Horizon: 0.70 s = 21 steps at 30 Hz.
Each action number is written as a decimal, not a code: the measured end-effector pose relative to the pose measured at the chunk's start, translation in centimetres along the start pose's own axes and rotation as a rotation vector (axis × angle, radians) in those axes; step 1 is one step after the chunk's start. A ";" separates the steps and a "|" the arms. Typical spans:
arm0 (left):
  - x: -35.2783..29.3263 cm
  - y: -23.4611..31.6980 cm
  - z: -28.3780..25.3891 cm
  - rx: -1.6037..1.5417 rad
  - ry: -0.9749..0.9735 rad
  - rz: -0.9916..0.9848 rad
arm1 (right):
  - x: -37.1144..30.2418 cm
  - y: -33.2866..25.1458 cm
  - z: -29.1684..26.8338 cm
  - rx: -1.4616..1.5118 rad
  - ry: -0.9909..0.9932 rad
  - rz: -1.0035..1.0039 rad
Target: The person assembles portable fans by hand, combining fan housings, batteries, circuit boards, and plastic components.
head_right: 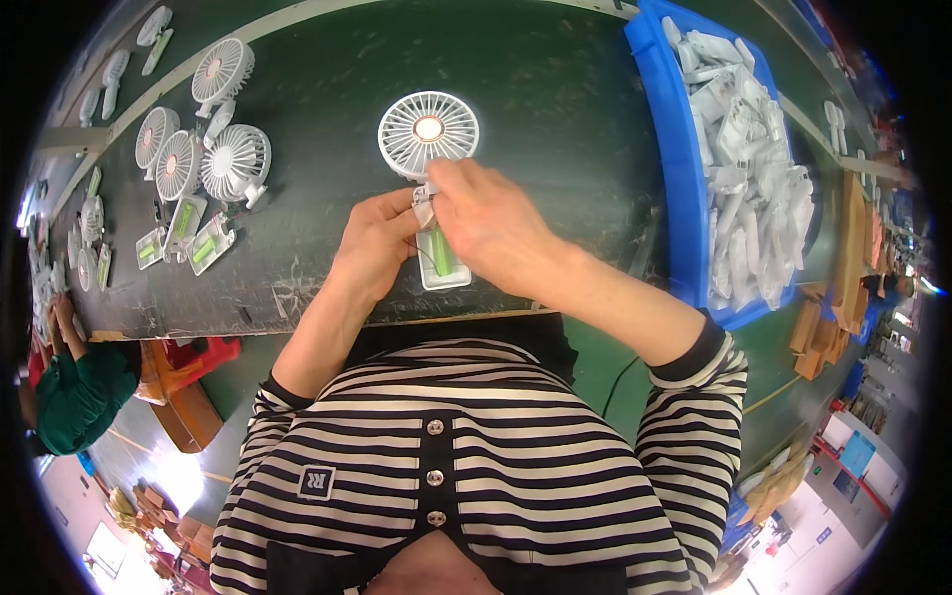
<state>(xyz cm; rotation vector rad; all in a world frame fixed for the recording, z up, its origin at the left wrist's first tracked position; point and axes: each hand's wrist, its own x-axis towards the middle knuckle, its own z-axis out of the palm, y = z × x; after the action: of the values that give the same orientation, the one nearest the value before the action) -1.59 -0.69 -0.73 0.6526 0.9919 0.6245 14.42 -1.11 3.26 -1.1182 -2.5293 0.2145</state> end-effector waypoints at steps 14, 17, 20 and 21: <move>-0.1 -0.1 1.1 -0.033 0.071 -0.002 | -1.3 0.9 0.2 0.022 -0.032 0.134; -0.1 -0.2 1.3 -0.045 0.075 -0.013 | -1.4 0.9 0.7 0.011 -0.051 0.146; 0.2 -0.6 0.9 -0.048 0.076 -0.018 | -1.3 1.0 0.8 0.000 -0.091 0.151; 0.2 -0.7 0.8 -0.038 0.078 -0.018 | -1.2 1.0 0.8 -0.001 -0.115 0.149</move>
<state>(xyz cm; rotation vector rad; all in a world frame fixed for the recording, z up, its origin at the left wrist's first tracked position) -0.70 -1.10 -1.05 0.5890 1.0544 0.6558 15.60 -1.31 1.95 -1.3323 -2.5458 0.3258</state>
